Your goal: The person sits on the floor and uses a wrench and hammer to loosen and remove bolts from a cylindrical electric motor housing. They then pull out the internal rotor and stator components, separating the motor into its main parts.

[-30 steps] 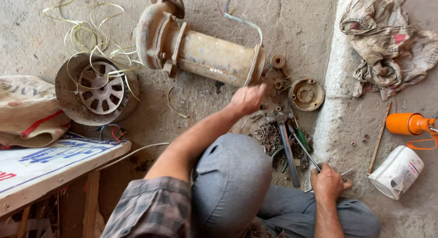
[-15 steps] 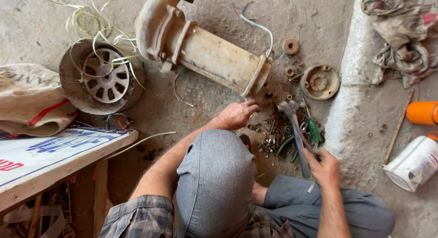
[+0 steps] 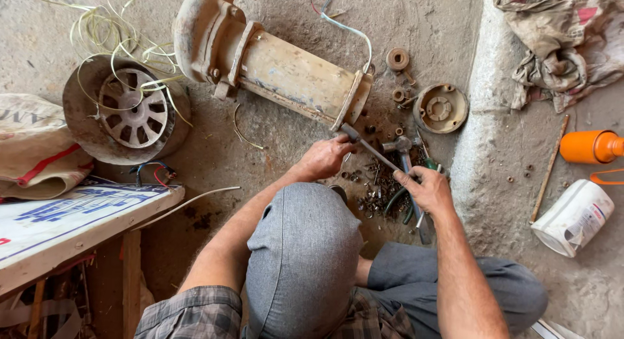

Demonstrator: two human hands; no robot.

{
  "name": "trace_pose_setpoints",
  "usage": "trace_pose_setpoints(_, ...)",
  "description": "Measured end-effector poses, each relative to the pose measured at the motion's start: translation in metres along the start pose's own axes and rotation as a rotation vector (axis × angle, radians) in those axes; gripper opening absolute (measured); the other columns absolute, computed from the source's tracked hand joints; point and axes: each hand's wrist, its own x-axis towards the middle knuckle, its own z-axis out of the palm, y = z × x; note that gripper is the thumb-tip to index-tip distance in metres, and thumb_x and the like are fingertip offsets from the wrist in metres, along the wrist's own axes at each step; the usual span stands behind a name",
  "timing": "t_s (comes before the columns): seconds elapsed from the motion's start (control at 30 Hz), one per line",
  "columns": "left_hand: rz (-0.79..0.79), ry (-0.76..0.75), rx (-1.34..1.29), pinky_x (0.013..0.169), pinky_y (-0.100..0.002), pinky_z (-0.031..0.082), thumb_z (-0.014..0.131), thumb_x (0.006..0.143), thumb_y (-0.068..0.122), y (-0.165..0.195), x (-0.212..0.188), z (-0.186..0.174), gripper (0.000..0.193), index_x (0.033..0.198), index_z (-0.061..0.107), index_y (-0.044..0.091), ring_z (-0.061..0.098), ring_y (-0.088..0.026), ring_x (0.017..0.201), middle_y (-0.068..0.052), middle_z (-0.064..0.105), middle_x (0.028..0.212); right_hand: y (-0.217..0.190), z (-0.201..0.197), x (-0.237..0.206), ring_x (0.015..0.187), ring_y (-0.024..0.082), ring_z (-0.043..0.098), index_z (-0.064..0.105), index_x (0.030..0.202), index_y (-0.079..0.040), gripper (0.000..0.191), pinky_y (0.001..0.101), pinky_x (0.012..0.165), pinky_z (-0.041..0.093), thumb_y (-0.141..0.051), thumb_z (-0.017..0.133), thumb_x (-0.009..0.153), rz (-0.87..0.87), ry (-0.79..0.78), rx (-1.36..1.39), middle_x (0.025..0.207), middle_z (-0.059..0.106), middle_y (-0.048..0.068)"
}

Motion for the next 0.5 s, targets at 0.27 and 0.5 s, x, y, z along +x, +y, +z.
trace_pose_setpoints(0.27,0.019,-0.124,0.188,0.081,-0.040,0.060,0.053,0.087,0.000,0.001,-0.005,-0.005,0.047,0.126,0.072,0.017,0.073,-0.027,0.097,-0.009,0.054,0.148,-0.007,-0.015,0.026,0.077,0.025,0.063,0.079,0.093,-0.010,0.055,0.0419,0.068,0.048,-0.063,0.076,0.080,0.214,-0.252,0.315,0.080,0.073,0.010)
trace_pose_setpoints(0.5,-0.007,-0.118,0.152,0.073,-0.037,0.061,0.050,0.089,-0.001,0.005,0.013,-0.017,0.045,0.124,0.072,0.018,0.074,-0.024,0.091,-0.006,0.052,0.152,-0.016,-0.025,0.035,0.082,0.018,0.070,0.071,0.103,-0.008,0.041,0.0361,0.071,0.058,-0.040,0.086,0.082,0.125,0.179,0.548,0.096,0.076,0.013)
